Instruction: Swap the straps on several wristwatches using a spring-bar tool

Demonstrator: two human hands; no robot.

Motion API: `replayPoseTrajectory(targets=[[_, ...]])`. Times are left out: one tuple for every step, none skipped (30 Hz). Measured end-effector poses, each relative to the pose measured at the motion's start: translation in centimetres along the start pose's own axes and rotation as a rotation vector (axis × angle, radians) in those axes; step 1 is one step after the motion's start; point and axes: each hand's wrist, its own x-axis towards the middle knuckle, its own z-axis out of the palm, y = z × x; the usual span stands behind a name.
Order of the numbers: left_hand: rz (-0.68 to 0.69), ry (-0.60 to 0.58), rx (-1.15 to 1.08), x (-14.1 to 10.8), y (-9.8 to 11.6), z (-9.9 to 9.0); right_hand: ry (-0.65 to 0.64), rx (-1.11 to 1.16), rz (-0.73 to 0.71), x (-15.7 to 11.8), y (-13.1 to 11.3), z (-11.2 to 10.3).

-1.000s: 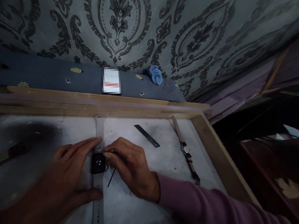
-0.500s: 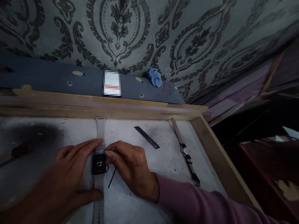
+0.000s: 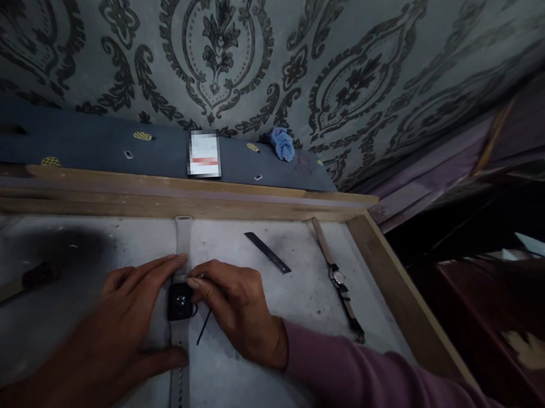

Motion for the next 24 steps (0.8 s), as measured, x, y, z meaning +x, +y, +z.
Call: replayPoseTrajectory(targets=[[-0.007,-0.002,-0.003,-0.02,0.02,0.02,0.000,0.001,0.000,0.01,-0.02,0.02],[-0.009,-0.002,-0.006,-0.03,0.04,0.05,0.001,0.003,-0.003,0.01,-0.04,0.03],[-0.009,0.001,-0.010,-0.05,0.05,0.07,0.002,0.002,-0.005,0.00,-0.07,0.03],[-0.007,0.004,-0.014,-0.08,0.05,0.09,0.000,0.000,-0.006,-0.01,-0.09,0.03],[-0.005,0.006,-0.020,-0.10,0.04,0.11,-0.002,-0.003,-0.007,-0.03,-0.10,0.03],[-0.002,0.010,-0.026,-0.14,0.01,0.13,-0.003,-0.003,-0.007,-0.05,-0.09,0.03],[-0.001,0.015,-0.030,-0.18,-0.02,0.16,-0.003,-0.001,-0.006,-0.07,-0.08,0.03],[-0.002,0.019,-0.032,-0.22,-0.06,0.18,-0.003,0.002,-0.002,-0.08,-0.07,0.04],[-0.004,0.021,-0.035,-0.25,-0.10,0.21,0.002,0.007,0.002,-0.10,-0.05,0.04],[-0.006,0.021,-0.039,-0.26,-0.13,0.24,0.006,0.014,0.005,-0.10,-0.03,0.05],[-0.009,0.022,-0.044,-0.26,-0.14,0.27,0.011,0.020,0.007,-0.10,-0.01,0.05],[-0.012,0.023,-0.047,-0.24,-0.14,0.29,0.010,0.024,0.008,-0.10,-0.01,0.04],[-0.015,0.024,-0.050,-0.21,-0.13,0.31,0.005,0.025,0.009,-0.09,-0.01,0.02],[-0.017,0.028,-0.052,-0.16,-0.10,0.33,-0.001,0.022,0.011,-0.08,-0.02,-0.01],[-0.018,0.034,-0.052,-0.12,-0.07,0.34,-0.005,0.017,0.012,-0.07,-0.03,-0.04],[-0.017,0.039,-0.052,-0.08,-0.04,0.34,-0.008,0.011,0.012,-0.06,-0.05,-0.08],[-0.013,0.044,-0.052,-0.08,-0.02,0.33,-0.006,0.007,0.008,-0.04,-0.06,-0.12],[-0.007,0.047,-0.053,-0.10,-0.01,0.30,-0.004,0.004,0.000,-0.02,-0.08,-0.15],[-0.004,0.049,-0.055,-0.14,0.00,0.27,0.000,0.003,-0.010,0.01,-0.10,-0.18],[-0.003,0.048,-0.055,-0.21,0.00,0.24,0.002,0.006,-0.019,0.04,-0.12,-0.20],[-0.005,0.045,-0.053,-0.28,-0.01,0.21,0.003,0.010,-0.022,0.06,-0.15,-0.21],[-0.007,0.043,-0.051,-0.35,-0.02,0.18,0.002,0.014,-0.021,0.09,-0.17,-0.21],[-0.008,0.038,-0.050,-0.39,-0.03,0.17,-0.002,0.015,-0.016,0.10,-0.20,-0.20],[-0.007,0.034,-0.048,-0.41,-0.03,0.17,-0.008,0.015,-0.012,0.10,-0.21,-0.19]])
